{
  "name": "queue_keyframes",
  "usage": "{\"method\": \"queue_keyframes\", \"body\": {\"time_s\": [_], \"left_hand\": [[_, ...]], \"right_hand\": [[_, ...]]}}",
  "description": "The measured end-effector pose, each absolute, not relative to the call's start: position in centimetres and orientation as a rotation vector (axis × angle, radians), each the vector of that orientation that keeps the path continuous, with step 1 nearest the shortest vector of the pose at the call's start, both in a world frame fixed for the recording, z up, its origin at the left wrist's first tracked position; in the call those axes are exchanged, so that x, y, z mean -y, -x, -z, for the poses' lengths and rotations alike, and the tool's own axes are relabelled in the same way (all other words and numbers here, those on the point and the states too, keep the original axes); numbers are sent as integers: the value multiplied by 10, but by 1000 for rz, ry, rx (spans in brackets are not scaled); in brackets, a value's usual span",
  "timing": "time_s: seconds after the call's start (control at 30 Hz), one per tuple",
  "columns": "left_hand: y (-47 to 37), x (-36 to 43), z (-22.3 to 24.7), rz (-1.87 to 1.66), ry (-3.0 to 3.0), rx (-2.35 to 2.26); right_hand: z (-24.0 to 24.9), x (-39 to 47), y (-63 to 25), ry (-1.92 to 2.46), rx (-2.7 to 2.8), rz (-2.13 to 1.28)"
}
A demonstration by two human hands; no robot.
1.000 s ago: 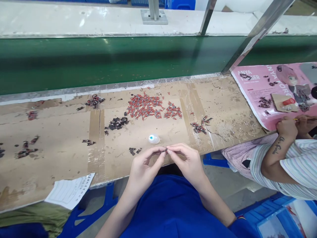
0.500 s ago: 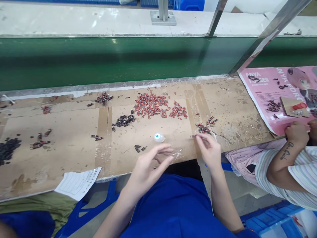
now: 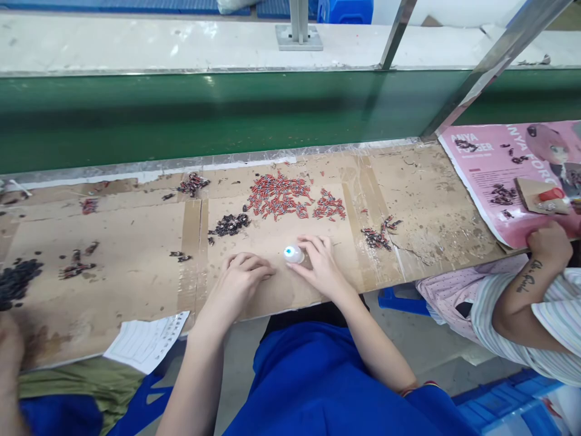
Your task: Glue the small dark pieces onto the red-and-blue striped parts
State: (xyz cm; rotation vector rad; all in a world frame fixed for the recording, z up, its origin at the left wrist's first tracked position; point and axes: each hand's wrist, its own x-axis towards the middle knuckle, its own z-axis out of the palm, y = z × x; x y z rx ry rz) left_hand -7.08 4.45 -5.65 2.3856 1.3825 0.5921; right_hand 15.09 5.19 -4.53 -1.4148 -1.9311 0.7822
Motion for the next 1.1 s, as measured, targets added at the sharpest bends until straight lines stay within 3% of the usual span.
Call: {"method": "queue_keyframes", "body": {"time_s": [0.4, 0.63, 1.1], "left_hand": [[45, -55, 60, -755, -2148, -1537], [30, -39, 56, -697, -2182, -1626], [36, -37, 66, -890, -2071, -1581]], "right_hand": [[47, -15, -158, 1163, 1222, -1353], [48, -26, -173, 1152, 573, -1197], [49, -28, -152, 1439, 896, -1032]]}}
